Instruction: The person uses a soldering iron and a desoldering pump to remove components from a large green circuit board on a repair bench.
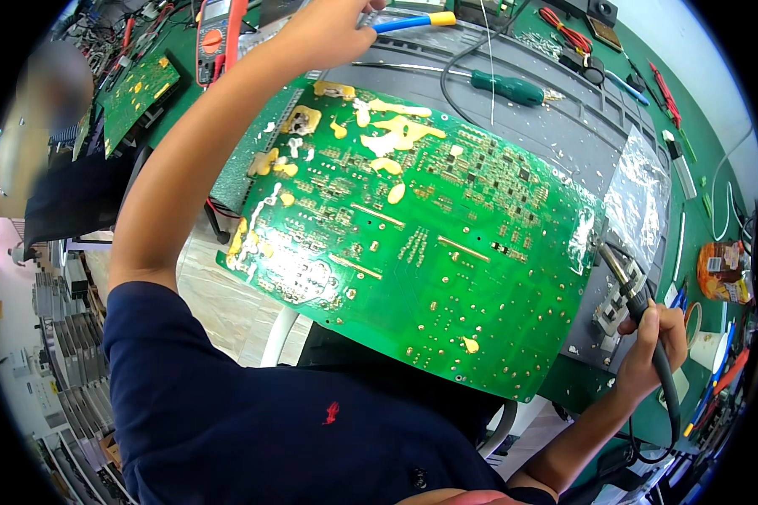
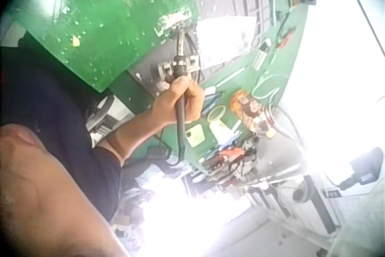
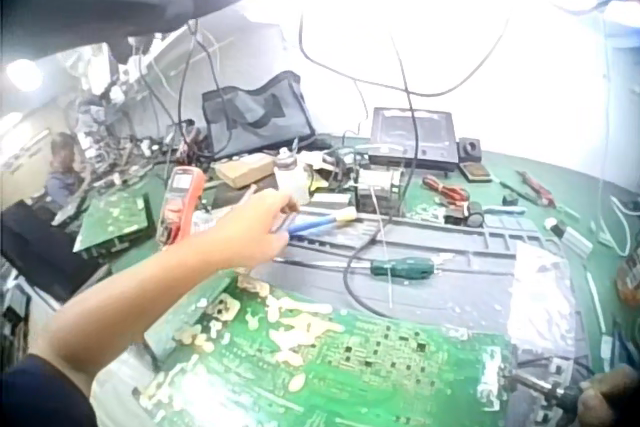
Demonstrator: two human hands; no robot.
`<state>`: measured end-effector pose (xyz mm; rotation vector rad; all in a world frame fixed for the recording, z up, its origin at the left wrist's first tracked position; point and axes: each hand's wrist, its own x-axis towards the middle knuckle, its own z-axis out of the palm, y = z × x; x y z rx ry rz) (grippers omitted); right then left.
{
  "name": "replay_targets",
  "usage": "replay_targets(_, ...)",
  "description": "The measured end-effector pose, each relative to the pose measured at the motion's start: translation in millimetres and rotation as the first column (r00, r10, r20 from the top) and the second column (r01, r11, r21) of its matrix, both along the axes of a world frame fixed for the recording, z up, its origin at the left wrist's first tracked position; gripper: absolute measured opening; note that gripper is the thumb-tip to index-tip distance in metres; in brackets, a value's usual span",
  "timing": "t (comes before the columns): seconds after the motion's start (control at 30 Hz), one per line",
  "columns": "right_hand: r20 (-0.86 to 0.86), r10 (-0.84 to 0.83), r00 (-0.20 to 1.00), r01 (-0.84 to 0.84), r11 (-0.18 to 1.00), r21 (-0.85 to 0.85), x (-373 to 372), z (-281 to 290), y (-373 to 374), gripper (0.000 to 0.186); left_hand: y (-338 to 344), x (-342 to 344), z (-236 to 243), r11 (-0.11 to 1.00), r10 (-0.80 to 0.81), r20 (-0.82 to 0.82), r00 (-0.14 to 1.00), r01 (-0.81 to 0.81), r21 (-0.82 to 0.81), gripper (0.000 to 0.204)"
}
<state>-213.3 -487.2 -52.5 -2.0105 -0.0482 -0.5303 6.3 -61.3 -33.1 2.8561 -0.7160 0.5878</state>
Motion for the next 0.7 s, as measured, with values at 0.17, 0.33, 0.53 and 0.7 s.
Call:
replay_targets(0.17,0.006,0.017,1.000,-0.018,1.000,0.011,1,1,1,0.013,23,9,-9,0.956,0.287,-0.336,0.897,-0.246,0.160,0.054)
replay_targets(0.33,0.014,0.022,1.000,-0.023,0.999,0.033,1,3,3,0.013,36,7,-15,0.970,0.225,-0.216,0.950,-0.199,0.137,0.053)
replay_targets(0.53,-0.013,-0.007,1.000,0.008,0.997,0.078,0,3,4,0.014,40,6,-27,0.979,0.183,-0.128,0.975,-0.168,0.116,0.052)
replay_targets(0.7,0.018,0.023,1.000,-0.024,0.998,0.062,2,4,5,0.014,34,3,-18,0.974,0.208,-0.162,0.965,-0.189,0.123,0.054)
